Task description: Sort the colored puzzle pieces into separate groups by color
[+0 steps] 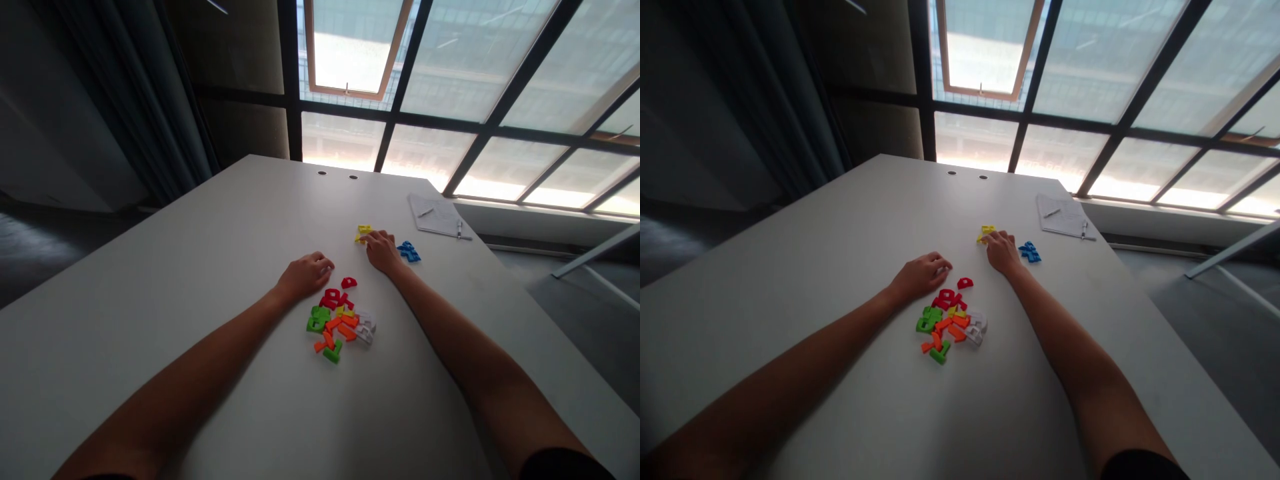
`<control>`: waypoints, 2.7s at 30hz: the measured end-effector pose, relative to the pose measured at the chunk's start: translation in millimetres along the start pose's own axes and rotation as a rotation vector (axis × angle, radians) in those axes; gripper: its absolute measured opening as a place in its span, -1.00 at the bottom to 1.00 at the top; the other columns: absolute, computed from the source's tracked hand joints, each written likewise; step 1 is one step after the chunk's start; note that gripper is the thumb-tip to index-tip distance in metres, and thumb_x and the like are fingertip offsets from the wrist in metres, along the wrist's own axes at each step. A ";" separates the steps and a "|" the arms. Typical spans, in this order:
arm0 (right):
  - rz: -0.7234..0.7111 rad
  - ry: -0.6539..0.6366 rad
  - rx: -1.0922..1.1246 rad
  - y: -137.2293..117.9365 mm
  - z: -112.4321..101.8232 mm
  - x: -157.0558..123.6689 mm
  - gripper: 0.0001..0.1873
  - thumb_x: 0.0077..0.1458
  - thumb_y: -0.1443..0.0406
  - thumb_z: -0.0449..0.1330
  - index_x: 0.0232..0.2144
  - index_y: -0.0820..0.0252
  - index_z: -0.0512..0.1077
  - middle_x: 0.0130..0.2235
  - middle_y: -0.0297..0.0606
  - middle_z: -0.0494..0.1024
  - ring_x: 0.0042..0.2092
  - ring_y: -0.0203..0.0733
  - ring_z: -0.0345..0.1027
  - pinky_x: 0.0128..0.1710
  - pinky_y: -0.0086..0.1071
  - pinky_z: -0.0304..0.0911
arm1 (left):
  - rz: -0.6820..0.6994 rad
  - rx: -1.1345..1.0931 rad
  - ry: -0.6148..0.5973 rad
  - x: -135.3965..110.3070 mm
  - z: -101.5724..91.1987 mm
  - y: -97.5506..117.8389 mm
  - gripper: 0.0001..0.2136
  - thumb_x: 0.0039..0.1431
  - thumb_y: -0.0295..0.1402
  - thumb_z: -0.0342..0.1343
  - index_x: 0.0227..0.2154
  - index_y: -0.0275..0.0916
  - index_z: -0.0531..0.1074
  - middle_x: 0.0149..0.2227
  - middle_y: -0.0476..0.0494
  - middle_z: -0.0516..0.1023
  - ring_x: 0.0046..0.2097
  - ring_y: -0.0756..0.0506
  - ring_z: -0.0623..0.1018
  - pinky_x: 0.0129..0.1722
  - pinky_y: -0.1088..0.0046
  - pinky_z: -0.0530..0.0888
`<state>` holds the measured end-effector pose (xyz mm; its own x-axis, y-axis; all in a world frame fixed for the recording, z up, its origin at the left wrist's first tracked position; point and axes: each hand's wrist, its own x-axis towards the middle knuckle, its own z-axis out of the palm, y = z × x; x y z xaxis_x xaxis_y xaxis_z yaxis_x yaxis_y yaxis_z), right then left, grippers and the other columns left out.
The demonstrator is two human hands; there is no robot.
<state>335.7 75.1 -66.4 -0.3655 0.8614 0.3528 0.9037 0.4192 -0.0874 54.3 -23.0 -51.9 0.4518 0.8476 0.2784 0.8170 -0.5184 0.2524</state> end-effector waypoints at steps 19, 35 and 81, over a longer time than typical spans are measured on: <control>0.093 0.103 0.069 -10.1 0.8 -13.7 -0.52 0.29 0.41 0.03 0.17 0.22 0.54 0.16 0.05 0.60 0.15 0.18 0.34 0.13 0.00 0.16 | -0.001 -0.011 -0.033 0.0 -2.6 0.5 -0.72 0.41 -0.23 0.04 0.00 -0.05 0.62 0.03 -0.12 0.59 -0.09 -0.11 0.62 -0.16 0.43 0.54; -0.481 0.024 0.409 -64.3 -31.8 -72.8 -0.71 0.32 0.37 0.12 -0.16 0.05 0.65 -0.09 -0.19 0.70 -0.01 -0.05 0.46 0.09 -0.11 0.25 | -0.011 -0.027 -0.017 -0.1 -2.9 -0.1 -0.71 0.39 -0.22 0.05 0.01 -0.04 0.63 0.04 -0.10 0.61 -0.07 -0.11 0.62 -0.14 0.42 0.54; -0.330 0.034 0.399 -80.6 1.7 -35.5 -0.66 0.24 0.42 0.18 -0.01 0.18 0.64 0.08 -0.07 0.67 0.12 0.02 0.49 0.21 -0.09 0.31 | -0.026 -0.030 -0.025 -1.2 -4.3 0.0 -0.82 0.38 -0.21 0.05 -0.17 -0.10 0.53 -0.22 -0.06 0.65 -0.21 -0.13 0.60 -0.28 0.39 0.41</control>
<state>275.5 11.3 -73.4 -0.6035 0.6577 0.4507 0.5837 0.7495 -0.3122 52.2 -24.6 -48.3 0.4399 0.8632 0.2479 0.8178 -0.4991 0.2867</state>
